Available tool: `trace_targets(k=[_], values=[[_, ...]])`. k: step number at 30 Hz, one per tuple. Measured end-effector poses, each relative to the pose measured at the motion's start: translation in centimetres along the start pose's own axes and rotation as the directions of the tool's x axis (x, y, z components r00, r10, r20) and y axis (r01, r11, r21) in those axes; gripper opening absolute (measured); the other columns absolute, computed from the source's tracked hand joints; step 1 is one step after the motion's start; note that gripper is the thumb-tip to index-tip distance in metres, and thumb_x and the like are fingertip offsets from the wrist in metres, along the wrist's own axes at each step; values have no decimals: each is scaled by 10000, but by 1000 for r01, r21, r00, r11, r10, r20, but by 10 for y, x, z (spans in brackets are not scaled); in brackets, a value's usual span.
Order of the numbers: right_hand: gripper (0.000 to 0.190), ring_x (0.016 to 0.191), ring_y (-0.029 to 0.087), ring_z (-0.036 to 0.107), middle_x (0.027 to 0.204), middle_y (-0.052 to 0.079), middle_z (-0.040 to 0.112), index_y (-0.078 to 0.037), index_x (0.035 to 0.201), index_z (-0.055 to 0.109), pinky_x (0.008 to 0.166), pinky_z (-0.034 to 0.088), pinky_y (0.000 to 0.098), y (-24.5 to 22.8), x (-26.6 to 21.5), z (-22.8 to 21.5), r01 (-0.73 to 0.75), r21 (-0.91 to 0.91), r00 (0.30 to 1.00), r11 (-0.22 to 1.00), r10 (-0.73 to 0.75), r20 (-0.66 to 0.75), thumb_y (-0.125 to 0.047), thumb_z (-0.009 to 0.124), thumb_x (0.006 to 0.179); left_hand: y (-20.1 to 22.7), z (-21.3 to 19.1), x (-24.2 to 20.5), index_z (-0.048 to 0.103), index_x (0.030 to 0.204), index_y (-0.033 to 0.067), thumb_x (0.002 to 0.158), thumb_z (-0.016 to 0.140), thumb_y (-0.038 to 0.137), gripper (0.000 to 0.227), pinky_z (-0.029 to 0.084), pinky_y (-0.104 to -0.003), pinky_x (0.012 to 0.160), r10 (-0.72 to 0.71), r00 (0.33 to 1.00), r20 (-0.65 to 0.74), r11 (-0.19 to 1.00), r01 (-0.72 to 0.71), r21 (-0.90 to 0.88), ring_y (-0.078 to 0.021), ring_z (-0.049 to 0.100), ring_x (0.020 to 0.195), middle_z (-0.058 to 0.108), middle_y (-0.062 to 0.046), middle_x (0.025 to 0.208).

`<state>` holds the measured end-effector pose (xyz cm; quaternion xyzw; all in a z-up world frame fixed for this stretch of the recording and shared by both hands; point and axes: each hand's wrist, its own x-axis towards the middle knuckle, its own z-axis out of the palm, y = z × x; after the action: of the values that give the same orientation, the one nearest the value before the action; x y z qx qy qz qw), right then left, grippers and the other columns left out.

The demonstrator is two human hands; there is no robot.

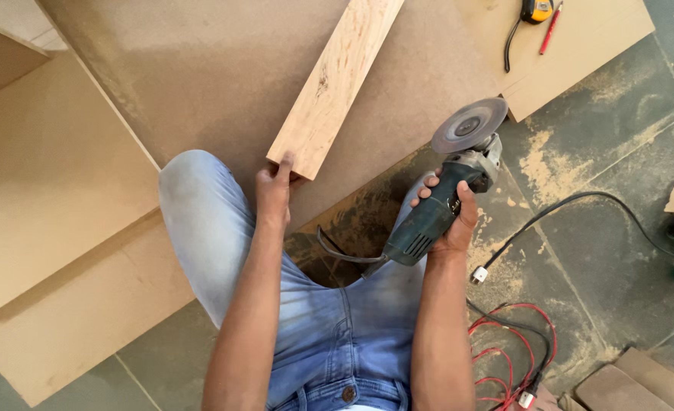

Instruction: The person sits on the floor and uses an angle grinder with a sanding disc to smooth a rectangular wooden plank. They sand multiple sides and edges, then place the plank next to another similar plank on the floor.

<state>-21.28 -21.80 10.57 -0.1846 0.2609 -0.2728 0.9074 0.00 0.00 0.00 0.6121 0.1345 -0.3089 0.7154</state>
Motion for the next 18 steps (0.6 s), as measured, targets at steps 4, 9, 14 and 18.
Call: trace_targets(k=[4,9,14,18], values=[[523,955,241,651,1083,127,603,1,1296,515,837,589,432,1,0,8,10,-38,1000,999,-11,-10,-329,732,953,-2,-2,4,620,1233,-36,947,720,202,386,632,-356,777,-27,998,-62,995,20,-103,-200,728,946,719,-130,1137],[521,948,241,648,1077,129,603,12,1294,517,836,589,436,2,0,11,-9,-26,1000,1000,9,6,-321,717,947,-5,-3,6,611,1186,18,908,694,160,323,628,-326,755,-43,993,-110,988,26,-149,-155,726,905,720,-54,1080],[523,963,246,644,1079,127,602,11,1299,516,843,585,438,1,0,10,1,-23,1000,1000,-1,-1,-323,714,949,-16,-7,11,686,1061,-56,989,673,225,291,559,-292,698,82,979,-185,993,-64,104,-133,680,814,740,-74,970],[521,973,244,641,1085,125,599,6,1304,515,855,583,438,1,-1,11,0,-1,1000,1000,0,14,-324,718,957,-6,-6,1,716,1141,-160,1072,696,317,482,525,-421,788,49,977,-210,972,1,236,-232,634,904,725,-263,1133]])
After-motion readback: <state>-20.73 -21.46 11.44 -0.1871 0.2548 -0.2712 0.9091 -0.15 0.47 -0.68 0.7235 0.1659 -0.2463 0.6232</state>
